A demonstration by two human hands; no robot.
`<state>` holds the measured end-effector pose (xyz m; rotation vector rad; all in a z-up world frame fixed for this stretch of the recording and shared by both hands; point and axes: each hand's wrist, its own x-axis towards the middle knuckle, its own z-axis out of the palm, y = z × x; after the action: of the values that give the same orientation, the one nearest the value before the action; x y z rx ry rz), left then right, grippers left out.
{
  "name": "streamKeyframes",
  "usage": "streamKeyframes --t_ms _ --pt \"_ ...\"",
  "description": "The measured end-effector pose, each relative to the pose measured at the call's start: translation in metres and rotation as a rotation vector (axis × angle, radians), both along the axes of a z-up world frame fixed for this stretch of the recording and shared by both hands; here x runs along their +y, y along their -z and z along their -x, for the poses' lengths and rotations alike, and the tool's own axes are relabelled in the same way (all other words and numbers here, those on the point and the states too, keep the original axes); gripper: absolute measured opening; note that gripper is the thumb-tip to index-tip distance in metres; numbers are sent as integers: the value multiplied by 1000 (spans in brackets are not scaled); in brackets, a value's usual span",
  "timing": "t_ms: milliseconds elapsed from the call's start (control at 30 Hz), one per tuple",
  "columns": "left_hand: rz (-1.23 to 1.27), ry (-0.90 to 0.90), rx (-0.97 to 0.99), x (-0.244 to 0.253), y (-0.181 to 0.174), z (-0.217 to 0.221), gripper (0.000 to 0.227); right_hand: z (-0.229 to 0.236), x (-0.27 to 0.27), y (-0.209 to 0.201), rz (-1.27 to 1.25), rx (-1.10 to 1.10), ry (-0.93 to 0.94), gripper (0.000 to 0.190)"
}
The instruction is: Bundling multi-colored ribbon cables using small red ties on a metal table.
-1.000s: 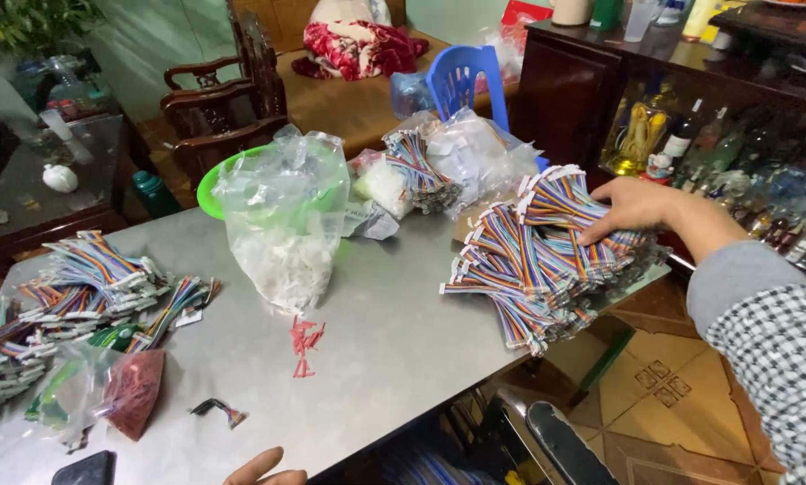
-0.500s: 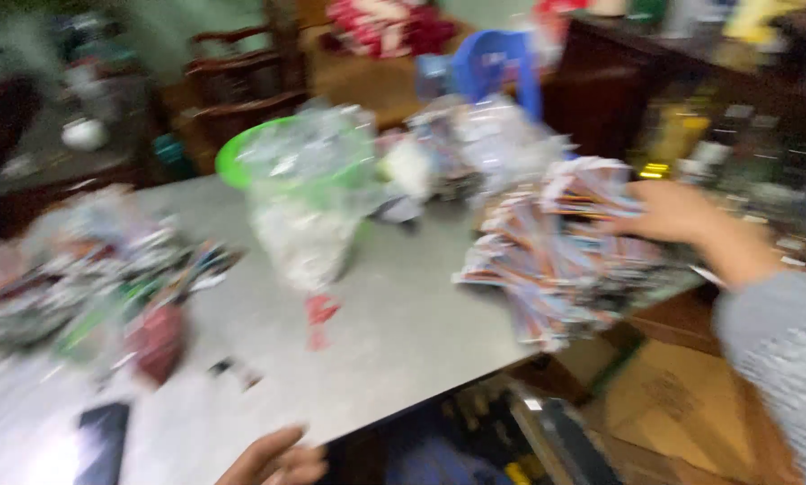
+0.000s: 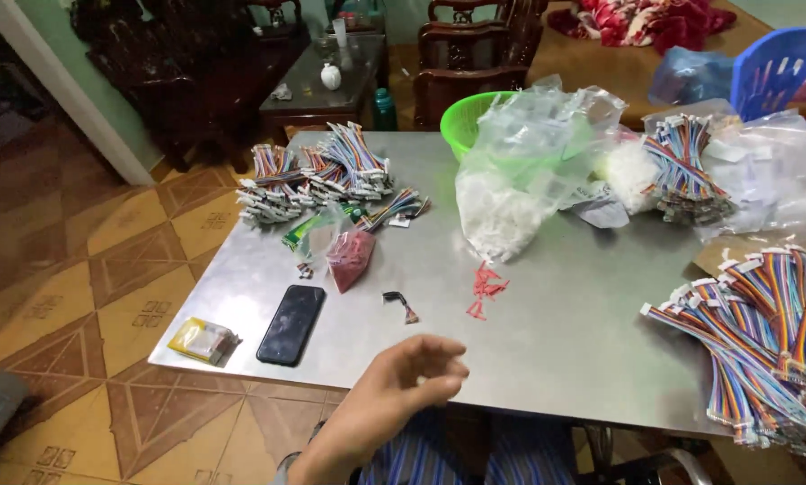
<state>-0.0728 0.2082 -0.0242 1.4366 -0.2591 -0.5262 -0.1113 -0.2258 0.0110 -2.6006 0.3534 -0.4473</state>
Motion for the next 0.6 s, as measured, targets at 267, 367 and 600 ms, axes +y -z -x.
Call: streamKeyframes --t_ms 267,367,600 --pt "-647 -244 -749 -45 -3 -218 57 -57 102 116 -81 91 -203 28" --pt "-654 -494 -592 -25 11 -323 56 -77 139 134 -281 141 -246 23" --pt "-1063 -633 -345 4 10 -400 74 -83 159 127 181 251 -339 24"
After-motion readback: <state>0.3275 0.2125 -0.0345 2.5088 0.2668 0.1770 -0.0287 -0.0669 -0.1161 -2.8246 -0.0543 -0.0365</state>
